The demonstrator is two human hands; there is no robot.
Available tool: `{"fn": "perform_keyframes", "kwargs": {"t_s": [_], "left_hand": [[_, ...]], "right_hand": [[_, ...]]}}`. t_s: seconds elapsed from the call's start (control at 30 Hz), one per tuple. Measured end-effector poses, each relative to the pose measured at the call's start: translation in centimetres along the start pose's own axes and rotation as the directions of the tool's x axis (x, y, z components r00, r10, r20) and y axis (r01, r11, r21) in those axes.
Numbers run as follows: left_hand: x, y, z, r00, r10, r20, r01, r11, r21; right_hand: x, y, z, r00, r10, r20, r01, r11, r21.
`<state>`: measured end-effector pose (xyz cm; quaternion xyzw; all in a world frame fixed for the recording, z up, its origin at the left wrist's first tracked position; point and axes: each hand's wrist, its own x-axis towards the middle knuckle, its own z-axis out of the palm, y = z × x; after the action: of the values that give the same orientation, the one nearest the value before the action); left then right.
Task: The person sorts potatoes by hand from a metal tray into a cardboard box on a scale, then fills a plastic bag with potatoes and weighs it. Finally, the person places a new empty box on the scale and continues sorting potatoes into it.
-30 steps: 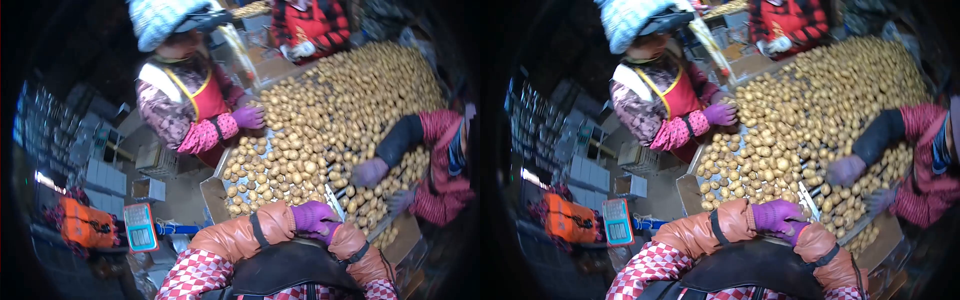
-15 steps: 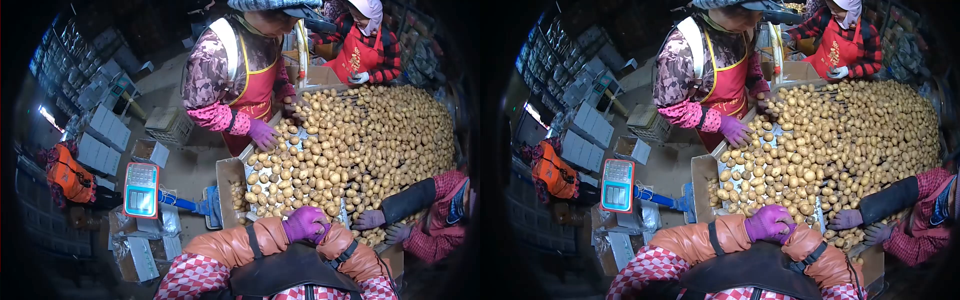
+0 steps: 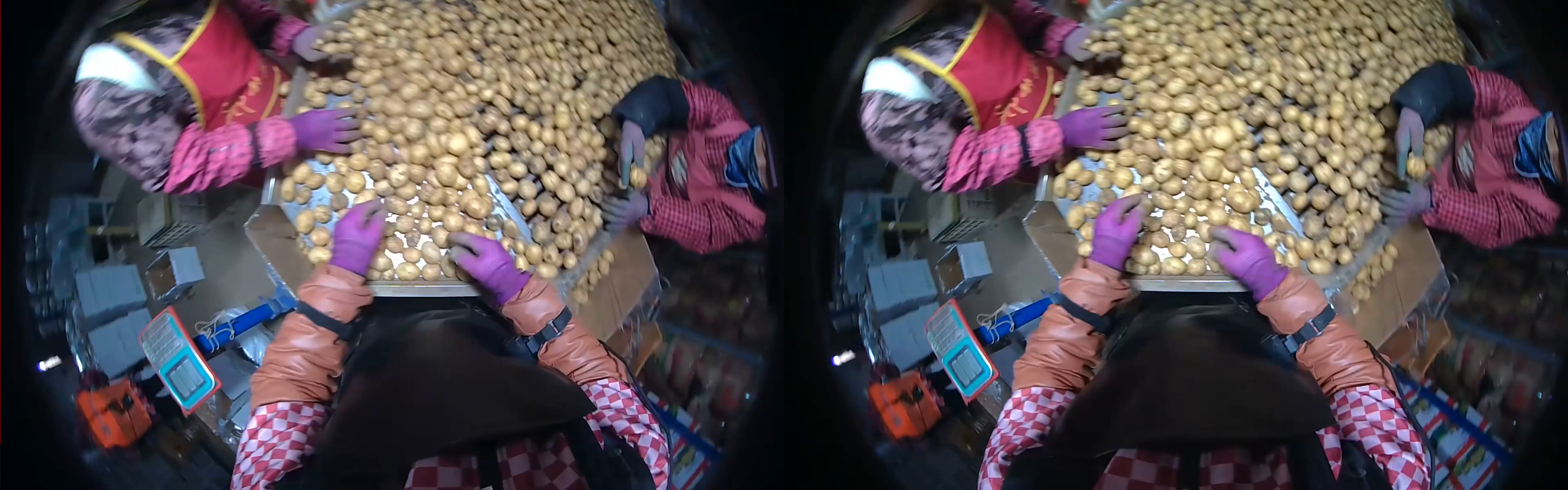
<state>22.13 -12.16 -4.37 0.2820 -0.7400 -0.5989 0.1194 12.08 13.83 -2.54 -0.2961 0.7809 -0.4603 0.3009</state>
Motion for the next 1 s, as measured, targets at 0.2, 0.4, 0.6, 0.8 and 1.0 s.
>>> {"fn": "perform_keyframes", "kwargs": {"t_s": [0.2, 0.4, 0.6, 0.8, 1.0], "left_hand": [[0.0, -1.7, 2.9, 0.804, 0.394, 0.444, -0.593, 0.483, 0.644], [1.2, -4.8, -3.7, 0.965, 0.143, 0.221, -0.262, 0.619, 0.741], [1.2, -8.8, -6.7, 0.963, 0.266, 0.042, -0.204, 0.621, 0.757], [1.9, -9.8, -9.3, 0.979, 0.202, 0.024, -0.195, 0.9, 0.389], [-0.8, -4.1, -1.5, 0.851, 0.441, 0.285, -0.524, 0.703, 0.481]], "right_hand": [[-2.5, 4.3, -3.3, 0.916, 0.219, -0.338, -0.165, 0.969, 0.182], [-3.0, 2.6, -3.0, 0.957, 0.148, -0.248, -0.192, 0.968, -0.163], [2.6, 0.1, 1.0, 0.927, -0.348, 0.138, 0.328, 0.576, -0.749], [10.1, 4.1, -4.9, 0.873, -0.486, 0.031, 0.31, 0.506, -0.805], [12.9, 5.5, -7.0, 0.806, -0.475, -0.354, 0.013, 0.611, -0.791]]}}
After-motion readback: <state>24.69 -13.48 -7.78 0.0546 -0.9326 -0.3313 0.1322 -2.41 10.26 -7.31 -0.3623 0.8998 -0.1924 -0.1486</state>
